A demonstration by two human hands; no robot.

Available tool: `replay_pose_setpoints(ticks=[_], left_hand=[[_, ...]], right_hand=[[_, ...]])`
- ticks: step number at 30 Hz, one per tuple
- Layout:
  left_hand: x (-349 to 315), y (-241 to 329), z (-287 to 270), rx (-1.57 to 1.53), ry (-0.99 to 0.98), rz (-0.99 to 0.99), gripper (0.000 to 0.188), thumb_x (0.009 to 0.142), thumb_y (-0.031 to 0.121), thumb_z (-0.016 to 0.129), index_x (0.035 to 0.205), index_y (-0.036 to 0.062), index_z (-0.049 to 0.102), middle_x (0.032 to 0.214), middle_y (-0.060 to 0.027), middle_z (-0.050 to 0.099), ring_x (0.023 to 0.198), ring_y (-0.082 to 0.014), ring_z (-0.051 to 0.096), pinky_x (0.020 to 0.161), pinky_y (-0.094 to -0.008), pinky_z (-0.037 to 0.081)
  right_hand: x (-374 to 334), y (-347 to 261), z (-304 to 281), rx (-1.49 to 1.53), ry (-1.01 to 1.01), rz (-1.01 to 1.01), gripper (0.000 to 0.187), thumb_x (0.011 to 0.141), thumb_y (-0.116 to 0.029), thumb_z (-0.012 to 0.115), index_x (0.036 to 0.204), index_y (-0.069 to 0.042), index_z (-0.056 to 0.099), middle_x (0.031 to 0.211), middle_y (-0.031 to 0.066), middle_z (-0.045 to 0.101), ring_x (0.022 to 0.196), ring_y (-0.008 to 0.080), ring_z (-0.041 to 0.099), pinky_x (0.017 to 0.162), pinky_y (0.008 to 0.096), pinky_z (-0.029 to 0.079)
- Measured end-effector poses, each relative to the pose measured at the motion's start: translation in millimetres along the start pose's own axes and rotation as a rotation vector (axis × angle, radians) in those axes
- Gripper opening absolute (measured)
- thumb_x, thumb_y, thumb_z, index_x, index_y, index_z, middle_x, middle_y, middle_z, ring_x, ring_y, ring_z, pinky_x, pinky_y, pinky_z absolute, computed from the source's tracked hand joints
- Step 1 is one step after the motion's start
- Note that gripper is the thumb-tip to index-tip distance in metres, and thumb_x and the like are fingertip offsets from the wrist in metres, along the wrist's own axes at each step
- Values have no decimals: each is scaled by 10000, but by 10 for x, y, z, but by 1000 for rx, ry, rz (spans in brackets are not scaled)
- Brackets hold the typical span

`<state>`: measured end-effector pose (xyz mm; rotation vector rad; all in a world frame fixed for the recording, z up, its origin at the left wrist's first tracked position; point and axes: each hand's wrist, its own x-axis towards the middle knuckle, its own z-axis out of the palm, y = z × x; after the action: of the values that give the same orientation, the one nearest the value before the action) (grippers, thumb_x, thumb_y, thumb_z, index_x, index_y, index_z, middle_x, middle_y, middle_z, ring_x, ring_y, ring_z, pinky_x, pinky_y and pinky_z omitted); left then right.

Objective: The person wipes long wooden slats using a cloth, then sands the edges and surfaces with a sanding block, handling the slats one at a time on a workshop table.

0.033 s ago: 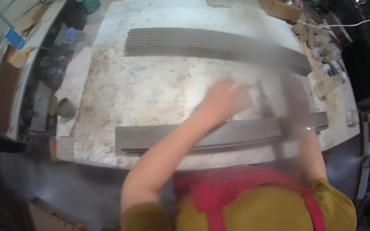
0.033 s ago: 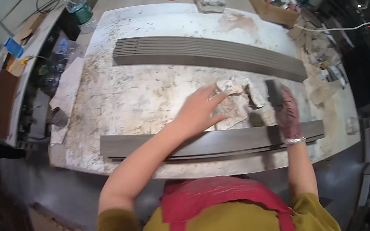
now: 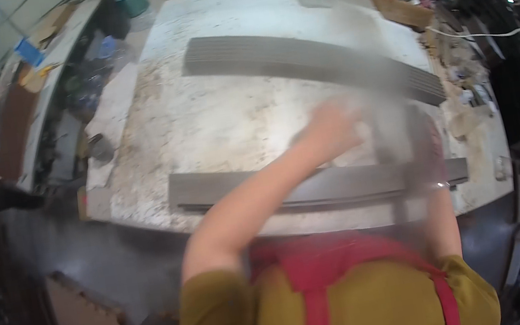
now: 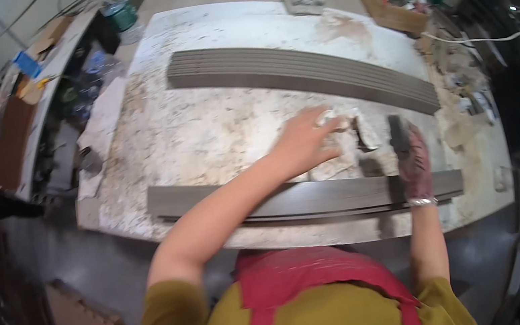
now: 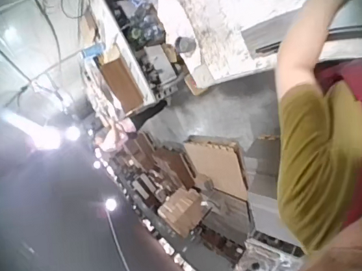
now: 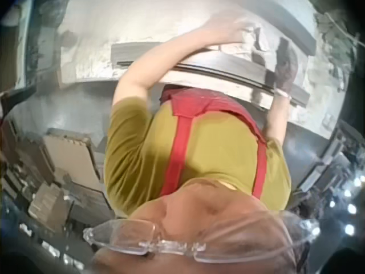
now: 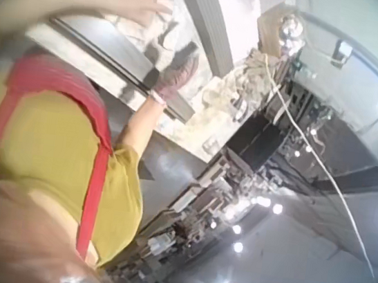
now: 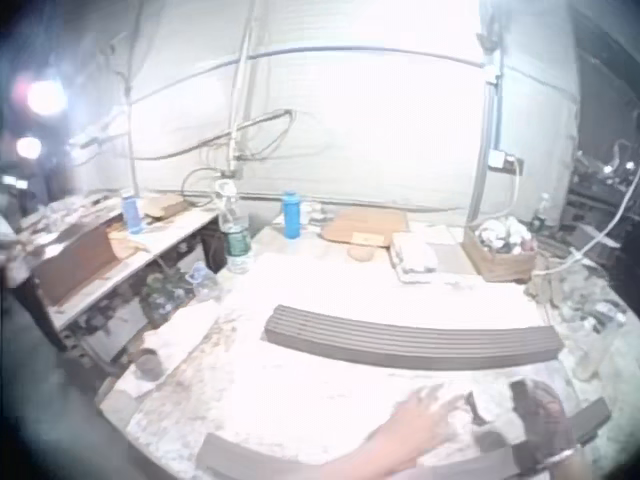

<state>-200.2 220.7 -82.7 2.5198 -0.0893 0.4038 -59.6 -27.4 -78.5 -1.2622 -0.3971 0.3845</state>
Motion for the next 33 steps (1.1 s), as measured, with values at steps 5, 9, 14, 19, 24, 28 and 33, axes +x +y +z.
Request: replay_pose_setpoints(ticks=[5,9,14,19,24,28,33], left_hand=[[646,-62,1217,232,-226,-20,544,759,453,675,1232,204,574,1291,-148,488,1177,-387,452,931,-545,406],[278,-57,345,-107,-38,-277,339,764,343,671,996,96,657,948,-135,612,993,-315,560,864,-415,448],[-1460,-339,-769,458,410,-523,237,789,257,659,920,60,644,962,-154,593,950,-331,550,848,-432,426],[-2523,-708,-997,238,512,-1081,397,874,279,583,1175,22,553,1172,-262,541,1122,-396,499,944,-442,393],[-3943,-1688,-1273,-243,1006,-1200,419,912,220,468,1249,-27,499,1143,-190,601,1004,-290,601,848,-381,477],[-2574,-787,-1136,-648,698,-1144,442,921,235,494,1332,78,462,1294,-102,495,1158,-217,491,933,-345,428],[-3035,-1250,-1630,1003,-403,-1249,614,847,276,592,1387,63,391,1437,-163,349,1277,-329,357,1092,-399,252]], right_hand=[[-253,239,-409,-180,132,-68,371,947,-193,480,1258,10,497,1211,102,542,1030,190,565,887,306,467],[-174,332,-536,-207,20,46,382,943,-224,491,1240,16,520,1198,108,544,1053,190,544,895,296,457],[-233,336,-623,-309,49,23,392,933,-239,513,1228,18,538,1204,116,551,1095,199,518,960,313,397],[-229,365,-617,-223,-40,-14,459,930,-263,542,1279,29,483,1255,114,517,1137,196,513,952,330,411],[-311,-37,-81,-363,-40,-3,460,928,-281,516,1260,36,507,1241,120,533,1155,213,497,996,335,369],[-347,101,-527,-391,81,23,344,894,-222,547,1161,-10,594,1151,134,597,1033,224,560,895,316,443],[-236,253,-475,-148,-136,-97,365,906,-280,581,1167,-25,575,1095,94,596,1022,174,557,900,290,435]])
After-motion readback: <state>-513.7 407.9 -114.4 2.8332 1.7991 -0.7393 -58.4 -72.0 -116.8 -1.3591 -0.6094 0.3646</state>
